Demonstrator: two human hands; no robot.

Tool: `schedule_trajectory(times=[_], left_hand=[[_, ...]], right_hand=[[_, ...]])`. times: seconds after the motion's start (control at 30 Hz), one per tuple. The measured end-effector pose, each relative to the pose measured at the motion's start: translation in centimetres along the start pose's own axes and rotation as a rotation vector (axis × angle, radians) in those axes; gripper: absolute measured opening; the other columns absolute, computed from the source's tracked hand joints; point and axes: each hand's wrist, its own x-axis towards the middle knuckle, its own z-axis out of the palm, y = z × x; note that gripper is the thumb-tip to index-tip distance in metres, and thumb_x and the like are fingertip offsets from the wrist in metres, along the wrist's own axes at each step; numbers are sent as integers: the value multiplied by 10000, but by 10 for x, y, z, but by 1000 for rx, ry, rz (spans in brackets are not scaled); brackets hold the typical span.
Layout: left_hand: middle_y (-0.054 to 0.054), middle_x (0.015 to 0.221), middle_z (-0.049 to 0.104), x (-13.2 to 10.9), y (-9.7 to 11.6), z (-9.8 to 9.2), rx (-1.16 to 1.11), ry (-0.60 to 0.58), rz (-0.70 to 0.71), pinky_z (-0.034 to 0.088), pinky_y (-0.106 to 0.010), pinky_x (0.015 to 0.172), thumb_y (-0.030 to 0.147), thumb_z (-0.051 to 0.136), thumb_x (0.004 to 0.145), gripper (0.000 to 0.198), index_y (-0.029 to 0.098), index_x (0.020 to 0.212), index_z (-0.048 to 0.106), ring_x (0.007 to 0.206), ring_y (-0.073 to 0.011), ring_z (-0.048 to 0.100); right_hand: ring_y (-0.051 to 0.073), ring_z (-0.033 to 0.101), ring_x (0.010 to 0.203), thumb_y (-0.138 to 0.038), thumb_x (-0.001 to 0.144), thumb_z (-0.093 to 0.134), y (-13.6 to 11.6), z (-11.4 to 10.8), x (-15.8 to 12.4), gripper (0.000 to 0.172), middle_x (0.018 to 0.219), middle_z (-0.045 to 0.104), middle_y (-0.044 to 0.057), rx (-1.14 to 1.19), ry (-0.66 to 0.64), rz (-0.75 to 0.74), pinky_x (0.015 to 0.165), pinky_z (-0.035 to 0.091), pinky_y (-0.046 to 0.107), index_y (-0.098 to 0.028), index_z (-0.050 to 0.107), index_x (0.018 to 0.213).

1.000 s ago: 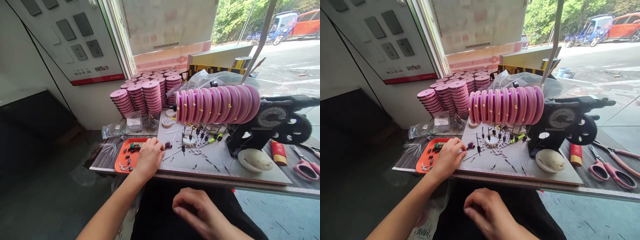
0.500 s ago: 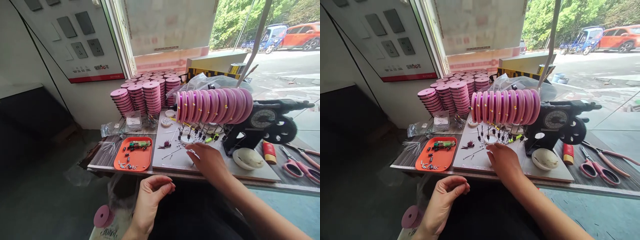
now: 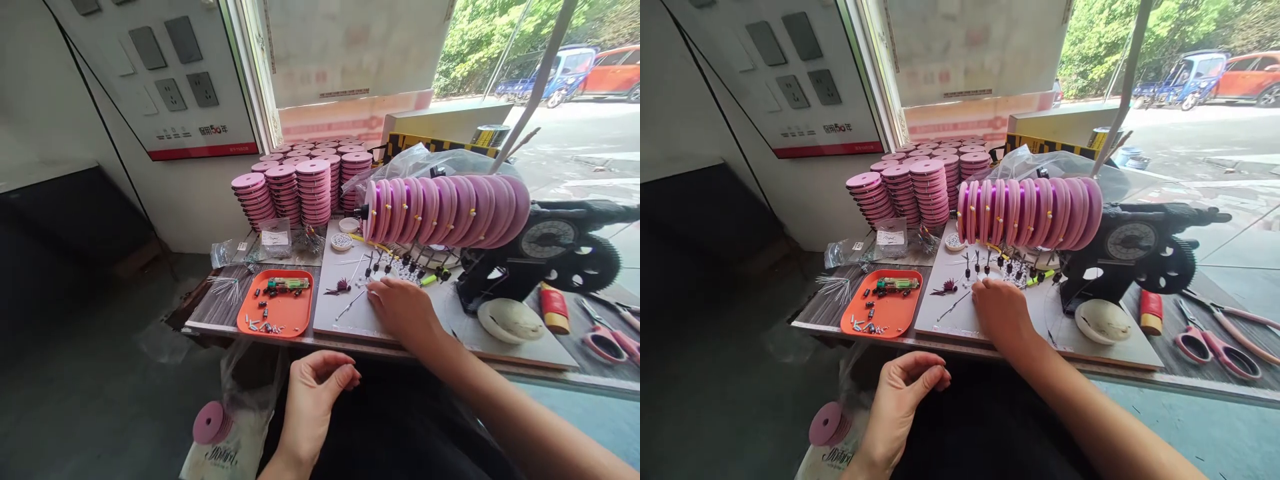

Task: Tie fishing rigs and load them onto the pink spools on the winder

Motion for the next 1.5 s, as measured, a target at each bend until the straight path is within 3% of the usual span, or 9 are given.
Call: schedule_trajectory(times=[0.07,0.17,0.33,0.53,0.73,0.97,1.1,1.2,1.5], left_hand=[[-17,565,672,-1,0,0,38,16,26,474,-179,563,248,746,604,133,144,668,694,546,-105,602],[-13,567,666,-3,2,-1,86,30,69,469,-178,562,268,739,609,136,148,655,693,547,-106,591],[-11,637,686,-9,6,-6,197,68,178,464,-179,614,251,733,610,91,173,644,698,625,-124,598],[-13,677,669,-15,12,-12,298,55,265,462,-209,651,244,712,639,69,181,643,686,678,-153,595],[-16,734,649,-15,10,-5,327,-11,321,452,-215,699,221,696,666,28,193,663,690,742,-156,589],[-17,755,612,-15,8,-2,454,-90,372,448,-232,688,226,608,755,72,182,702,630,735,-151,573],[-30,761,604,-18,9,-11,607,-119,441,440,-245,690,210,577,773,83,180,706,618,747,-162,565],[-32,731,603,-21,10,-16,632,-82,442,438,-248,665,215,577,771,97,181,689,617,719,-168,563],[-22,664,621,-23,2,-18,488,-8,325,433,-231,616,269,625,733,110,178,680,658,646,-158,563]], right_hand=[[238,604,854,-161,835,456,-1,-5,-14,215,923,645,105,81,60,-41,742,446,325,-134,591,1000],[199,595,847,-169,844,425,-6,-11,-48,232,931,626,85,390,193,-183,728,464,296,-146,488,1067],[106,591,769,-142,876,347,-20,-5,-90,181,864,593,10,774,194,-255,669,465,180,-229,400,1025],[99,567,702,-125,867,349,-29,4,-91,165,808,562,-13,912,167,-213,647,450,182,-242,387,977],[96,500,621,-157,874,340,-33,6,-89,81,708,503,-24,1091,96,-143,572,423,172,-220,389,858],[89,486,579,-131,857,331,-34,5,-89,105,680,504,-27,1097,113,-196,536,410,167,-210,389,819],[125,550,708,-94,820,395,-32,5,-89,151,801,571,17,911,130,-288,635,447,220,-198,458,908],[151,561,697,-112,812,457,-33,7,-88,115,765,588,31,790,135,-303,607,449,246,-189,540,832],[98,545,520,-199,817,505,-36,3,-89,143,597,575,-6,989,199,-198,470,417,175,-188,619,731]])
